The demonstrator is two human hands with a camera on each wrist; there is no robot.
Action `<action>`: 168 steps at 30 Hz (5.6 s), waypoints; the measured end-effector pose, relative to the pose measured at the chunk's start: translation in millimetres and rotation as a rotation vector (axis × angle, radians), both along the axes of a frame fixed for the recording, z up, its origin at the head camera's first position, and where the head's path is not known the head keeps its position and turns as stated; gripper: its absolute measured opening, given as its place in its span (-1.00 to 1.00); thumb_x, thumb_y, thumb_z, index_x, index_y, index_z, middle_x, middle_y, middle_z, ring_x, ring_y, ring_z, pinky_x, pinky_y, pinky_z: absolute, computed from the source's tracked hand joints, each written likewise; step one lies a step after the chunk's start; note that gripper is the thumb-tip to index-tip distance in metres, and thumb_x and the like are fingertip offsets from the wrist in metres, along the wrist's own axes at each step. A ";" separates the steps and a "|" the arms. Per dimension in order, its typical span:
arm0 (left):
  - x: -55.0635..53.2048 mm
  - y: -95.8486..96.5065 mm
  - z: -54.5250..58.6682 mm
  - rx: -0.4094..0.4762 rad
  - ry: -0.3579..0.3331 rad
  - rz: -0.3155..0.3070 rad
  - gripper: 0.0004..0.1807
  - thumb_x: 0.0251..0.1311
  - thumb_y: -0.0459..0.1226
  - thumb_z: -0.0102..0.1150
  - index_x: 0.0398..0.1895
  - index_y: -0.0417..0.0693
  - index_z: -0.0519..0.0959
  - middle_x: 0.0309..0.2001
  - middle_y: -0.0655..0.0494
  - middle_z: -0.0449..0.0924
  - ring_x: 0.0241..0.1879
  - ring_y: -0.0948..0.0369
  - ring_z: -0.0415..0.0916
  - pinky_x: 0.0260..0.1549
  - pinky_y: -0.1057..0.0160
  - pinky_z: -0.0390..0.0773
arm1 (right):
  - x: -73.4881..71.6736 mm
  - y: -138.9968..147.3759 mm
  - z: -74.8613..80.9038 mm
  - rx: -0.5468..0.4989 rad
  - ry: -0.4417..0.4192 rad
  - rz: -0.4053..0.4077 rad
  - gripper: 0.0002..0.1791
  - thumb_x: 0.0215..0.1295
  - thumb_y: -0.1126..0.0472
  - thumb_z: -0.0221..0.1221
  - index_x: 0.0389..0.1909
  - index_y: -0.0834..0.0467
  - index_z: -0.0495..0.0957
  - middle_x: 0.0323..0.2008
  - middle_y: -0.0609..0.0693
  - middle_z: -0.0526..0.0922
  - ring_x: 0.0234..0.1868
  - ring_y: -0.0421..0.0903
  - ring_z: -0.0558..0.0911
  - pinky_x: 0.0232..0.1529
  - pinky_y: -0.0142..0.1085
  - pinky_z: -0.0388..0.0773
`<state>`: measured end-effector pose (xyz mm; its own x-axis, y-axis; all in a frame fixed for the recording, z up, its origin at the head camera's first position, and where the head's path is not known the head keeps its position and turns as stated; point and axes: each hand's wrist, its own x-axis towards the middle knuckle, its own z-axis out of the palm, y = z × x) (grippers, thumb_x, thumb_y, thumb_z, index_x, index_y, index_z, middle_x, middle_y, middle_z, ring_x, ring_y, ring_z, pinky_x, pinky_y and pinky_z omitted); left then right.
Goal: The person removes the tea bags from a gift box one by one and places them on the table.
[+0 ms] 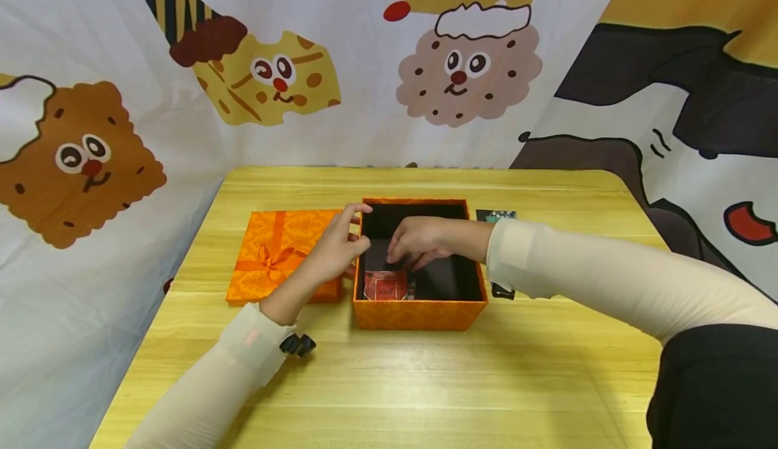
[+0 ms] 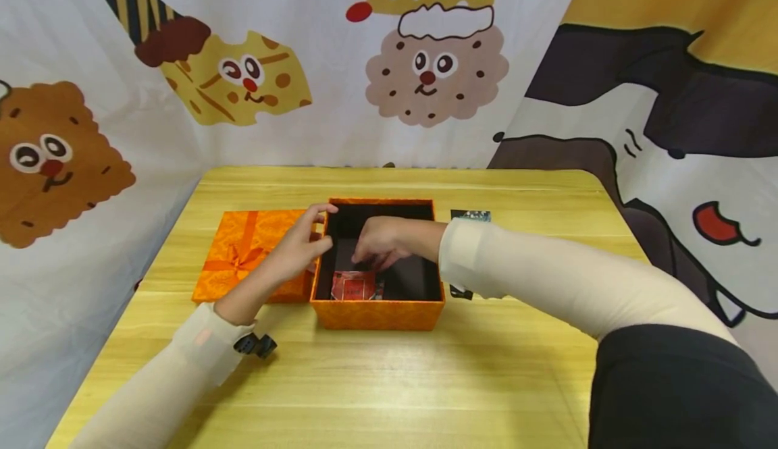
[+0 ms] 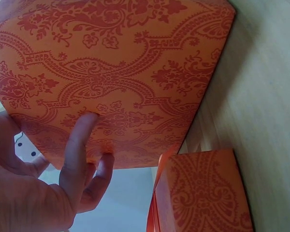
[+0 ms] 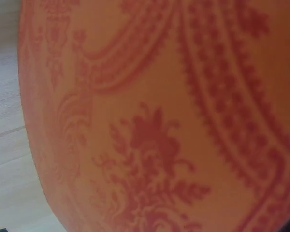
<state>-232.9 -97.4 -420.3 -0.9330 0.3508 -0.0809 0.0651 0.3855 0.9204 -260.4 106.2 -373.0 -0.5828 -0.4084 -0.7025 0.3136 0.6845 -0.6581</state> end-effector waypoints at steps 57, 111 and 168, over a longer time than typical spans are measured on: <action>0.2 -0.4 -0.9 -0.007 0.009 -0.006 -0.39 0.36 -0.37 0.04 0.46 0.10 0.24 0.35 -0.21 0.19 -0.26 -0.02 0.43 -0.55 -0.12 0.67 | 6.3 -5.3 -9.3 -0.127 0.019 0.071 -0.48 0.23 0.53 0.30 0.20 0.35 0.40 -0.03 0.17 0.58 -0.10 -0.03 0.64 -0.14 -0.31 0.68; 1.1 1.2 1.0 -0.004 0.015 -0.013 -0.40 0.39 -0.35 0.03 0.48 0.08 0.22 0.40 -0.29 0.17 -0.25 -0.05 0.42 -0.59 -0.05 0.66 | 29.7 99.3 50.6 -0.326 0.279 -0.247 -0.66 0.53 0.32 0.11 0.21 0.30 0.34 0.07 0.25 0.52 -0.15 0.04 0.60 -0.23 -0.28 0.62; 1.3 0.6 0.6 -0.013 0.025 -0.011 -0.38 0.37 -0.38 0.05 0.48 0.00 0.22 0.39 -0.32 0.16 -0.27 -0.03 0.44 -0.58 0.17 0.55 | 70.2 223.5 -27.8 -0.306 0.132 -0.469 -0.81 0.63 0.20 -0.03 0.11 0.15 0.43 0.05 0.05 0.50 -0.05 -0.06 0.60 -0.10 -0.15 0.67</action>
